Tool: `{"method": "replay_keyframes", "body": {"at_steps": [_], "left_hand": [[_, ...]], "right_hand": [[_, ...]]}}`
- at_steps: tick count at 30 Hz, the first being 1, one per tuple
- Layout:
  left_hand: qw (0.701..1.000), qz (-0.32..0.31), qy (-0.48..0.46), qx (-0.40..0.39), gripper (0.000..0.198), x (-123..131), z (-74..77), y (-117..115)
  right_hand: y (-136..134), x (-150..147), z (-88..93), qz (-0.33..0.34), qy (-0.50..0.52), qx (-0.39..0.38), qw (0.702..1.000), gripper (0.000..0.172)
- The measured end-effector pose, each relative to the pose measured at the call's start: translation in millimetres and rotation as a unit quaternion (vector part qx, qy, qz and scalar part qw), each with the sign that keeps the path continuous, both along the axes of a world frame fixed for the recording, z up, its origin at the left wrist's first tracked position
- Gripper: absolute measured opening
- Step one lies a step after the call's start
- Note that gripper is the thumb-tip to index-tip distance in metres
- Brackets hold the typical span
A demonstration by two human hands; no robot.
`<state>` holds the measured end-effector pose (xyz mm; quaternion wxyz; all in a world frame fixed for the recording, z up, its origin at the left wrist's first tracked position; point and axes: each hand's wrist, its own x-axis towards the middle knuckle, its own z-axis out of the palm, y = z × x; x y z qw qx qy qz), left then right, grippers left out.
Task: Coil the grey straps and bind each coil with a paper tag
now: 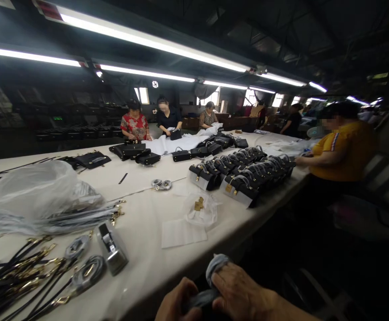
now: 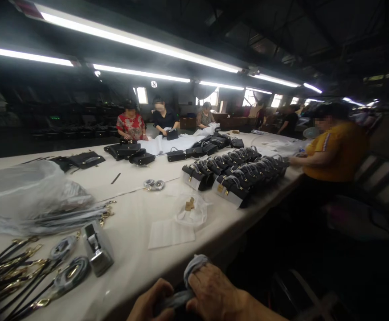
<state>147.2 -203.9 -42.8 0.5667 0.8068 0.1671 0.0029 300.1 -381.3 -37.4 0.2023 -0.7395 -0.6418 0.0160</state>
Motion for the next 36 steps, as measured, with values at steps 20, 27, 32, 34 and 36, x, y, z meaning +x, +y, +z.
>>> {"method": "replay_keyframes", "body": {"at_steps": [20, 27, 32, 34, 36], "left_hand": [[0.932, 0.098, -0.161, -0.310, 0.064, 24, -4.1, -63], [0.779, -0.001, -0.076, -0.622, 0.049, 40, 15.2, -53], [0.754, -0.002, -0.084, -0.652, 0.054, 41, 22.2, -38], [0.810, 0.063, -0.110, -0.572, 0.054, 44, 21.9, -41], [0.867, 0.101, -0.116, -0.475, 0.051, 48, 19.5, -42]], "right_hand": [[28, -33, 95.9, -0.069, 0.818, 0.167, 0.546, 0.043], [39, -12, 86.1, -0.111, 0.712, 0.164, 0.673, 0.049], [55, 5, 94.0, -0.122, 0.739, 0.196, 0.633, 0.046], [59, 12, 95.2, -0.126, 0.731, 0.211, 0.637, 0.045], [60, 15, 91.9, -0.125, 0.705, 0.215, 0.665, 0.047]]}}
